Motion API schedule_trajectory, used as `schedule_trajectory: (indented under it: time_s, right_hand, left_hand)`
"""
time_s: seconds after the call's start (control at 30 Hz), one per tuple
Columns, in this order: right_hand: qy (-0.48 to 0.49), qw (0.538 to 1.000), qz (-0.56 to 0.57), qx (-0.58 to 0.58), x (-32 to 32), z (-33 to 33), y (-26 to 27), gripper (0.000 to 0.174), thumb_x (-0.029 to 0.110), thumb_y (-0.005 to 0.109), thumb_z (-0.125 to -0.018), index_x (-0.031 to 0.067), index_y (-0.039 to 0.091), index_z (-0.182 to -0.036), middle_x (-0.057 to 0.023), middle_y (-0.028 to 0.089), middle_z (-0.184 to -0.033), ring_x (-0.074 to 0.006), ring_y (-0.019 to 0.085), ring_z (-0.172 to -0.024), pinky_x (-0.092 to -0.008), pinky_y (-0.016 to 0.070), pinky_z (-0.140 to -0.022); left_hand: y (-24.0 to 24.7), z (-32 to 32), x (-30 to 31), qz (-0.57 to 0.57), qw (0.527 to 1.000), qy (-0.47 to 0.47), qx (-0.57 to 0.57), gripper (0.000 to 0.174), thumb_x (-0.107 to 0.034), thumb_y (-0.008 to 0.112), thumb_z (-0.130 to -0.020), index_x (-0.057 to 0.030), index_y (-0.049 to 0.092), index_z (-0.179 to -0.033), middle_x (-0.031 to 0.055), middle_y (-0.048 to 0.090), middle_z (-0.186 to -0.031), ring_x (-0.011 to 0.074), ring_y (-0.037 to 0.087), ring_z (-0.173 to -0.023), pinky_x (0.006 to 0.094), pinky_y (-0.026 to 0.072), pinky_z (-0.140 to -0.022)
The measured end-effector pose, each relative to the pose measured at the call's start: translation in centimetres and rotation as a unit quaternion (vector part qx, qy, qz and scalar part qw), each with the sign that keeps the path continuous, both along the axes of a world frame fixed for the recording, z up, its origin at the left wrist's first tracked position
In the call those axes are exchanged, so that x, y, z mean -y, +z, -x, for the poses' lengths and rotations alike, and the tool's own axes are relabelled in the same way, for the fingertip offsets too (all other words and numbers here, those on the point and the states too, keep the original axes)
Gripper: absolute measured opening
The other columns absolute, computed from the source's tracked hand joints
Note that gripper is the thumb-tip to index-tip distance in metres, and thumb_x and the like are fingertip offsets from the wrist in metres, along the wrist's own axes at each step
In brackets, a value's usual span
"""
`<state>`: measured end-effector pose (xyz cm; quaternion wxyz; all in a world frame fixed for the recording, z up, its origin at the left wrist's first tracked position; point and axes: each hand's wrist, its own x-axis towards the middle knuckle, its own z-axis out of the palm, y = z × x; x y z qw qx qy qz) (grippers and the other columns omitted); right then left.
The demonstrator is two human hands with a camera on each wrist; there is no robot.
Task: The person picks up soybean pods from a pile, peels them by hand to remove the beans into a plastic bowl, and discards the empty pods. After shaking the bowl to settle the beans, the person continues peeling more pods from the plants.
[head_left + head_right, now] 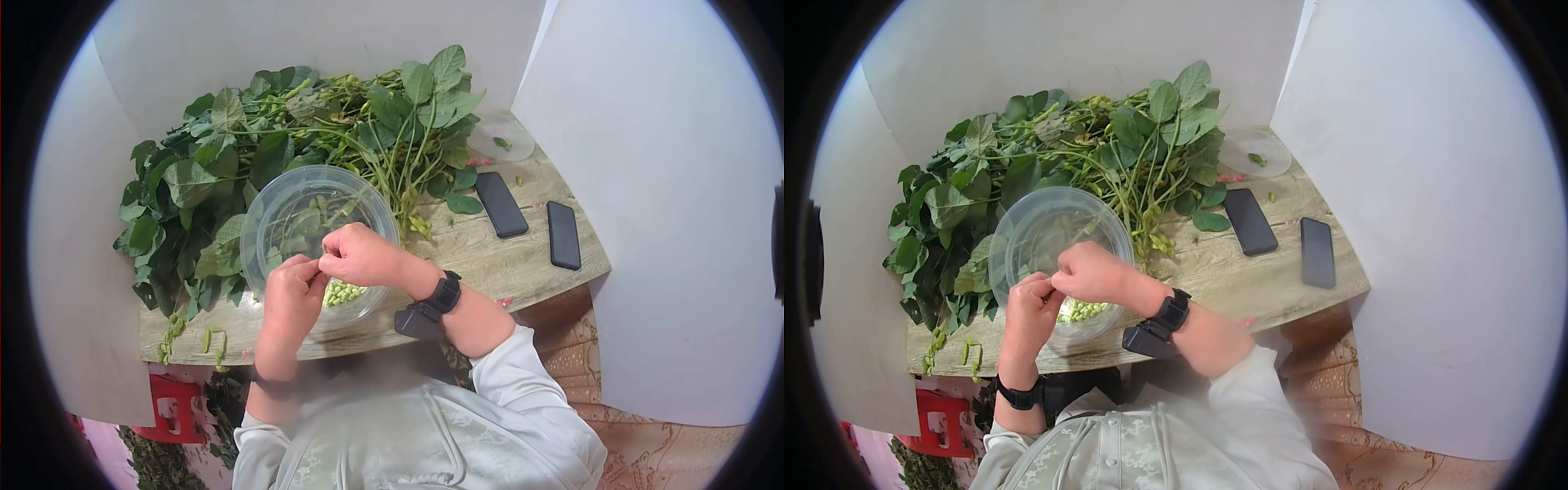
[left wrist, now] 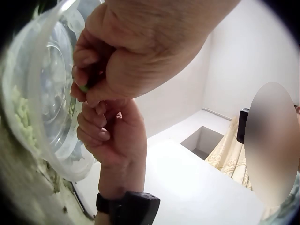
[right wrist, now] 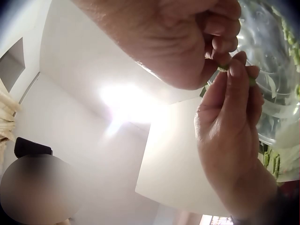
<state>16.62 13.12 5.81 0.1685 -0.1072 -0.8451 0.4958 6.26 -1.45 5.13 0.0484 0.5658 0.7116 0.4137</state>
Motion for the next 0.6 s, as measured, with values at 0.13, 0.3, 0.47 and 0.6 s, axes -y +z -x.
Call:
schedule_trajectory:
  time_s: [0.13, 0.3, 0.47, 0.6]
  right_hand:
    - [-0.019, 0.998, -0.052, 0.012, -0.25, 0.10, -0.21, 0.027, 0.021, 0.058, -0.074, -0.0044, 0.060, -0.064, -0.0246, 0.058, -0.063, -0.0351, 0.056, -0.055, -0.0424, 0.0447, -0.054]
    - [-0.033, 0.998, -0.047, 0.021, -0.20, 0.05, -0.16, 0.026, 0.020, 0.058, -0.074, -0.0045, 0.060, -0.065, -0.0239, 0.058, -0.063, -0.0351, 0.056, -0.055, -0.0427, 0.0444, -0.054]
    - [-0.024, 0.999, -0.019, -0.019, -0.36, 0.01, -0.28, 0.021, 0.014, 0.058, -0.075, -0.0038, 0.061, -0.066, -0.0189, 0.057, -0.059, -0.0231, 0.054, -0.051, -0.0374, 0.0429, -0.052]
    - [0.026, 0.998, 0.050, -0.014, -0.75, -0.23, 0.05, 0.018, 0.009, 0.058, -0.082, -0.0019, 0.056, -0.068, 0.0023, 0.044, -0.056, -0.0045, 0.039, -0.057, -0.0277, 0.0341, -0.049]
  left_hand:
    - [-0.35, 0.11, -0.44, -0.009, 1.000, -0.006, -0.012, 0.006, -0.002, 0.070, -0.081, 0.0010, 0.071, -0.086, 0.0153, 0.062, -0.076, 0.0343, 0.060, -0.069, 0.0402, 0.0471, -0.061]
    - [-0.38, -0.08, -0.74, -0.028, 0.999, -0.007, -0.029, 0.006, 0.001, 0.071, -0.078, 0.0052, 0.066, -0.079, 0.0156, 0.059, -0.070, 0.0323, 0.058, -0.063, 0.0386, 0.0440, -0.057]
    - [-0.27, 0.43, -0.66, -0.021, 0.999, -0.042, 0.020, 0.009, -0.004, 0.069, -0.083, 0.0049, 0.066, -0.081, 0.0146, 0.059, -0.070, 0.0298, 0.056, -0.064, 0.0373, 0.0432, -0.058]
    - [0.14, 0.49, -0.25, -0.028, 0.996, -0.058, 0.059, 0.014, -0.008, 0.067, -0.088, 0.0040, 0.066, -0.081, 0.0136, 0.060, -0.070, 0.0270, 0.056, -0.064, 0.0359, 0.0425, -0.058]
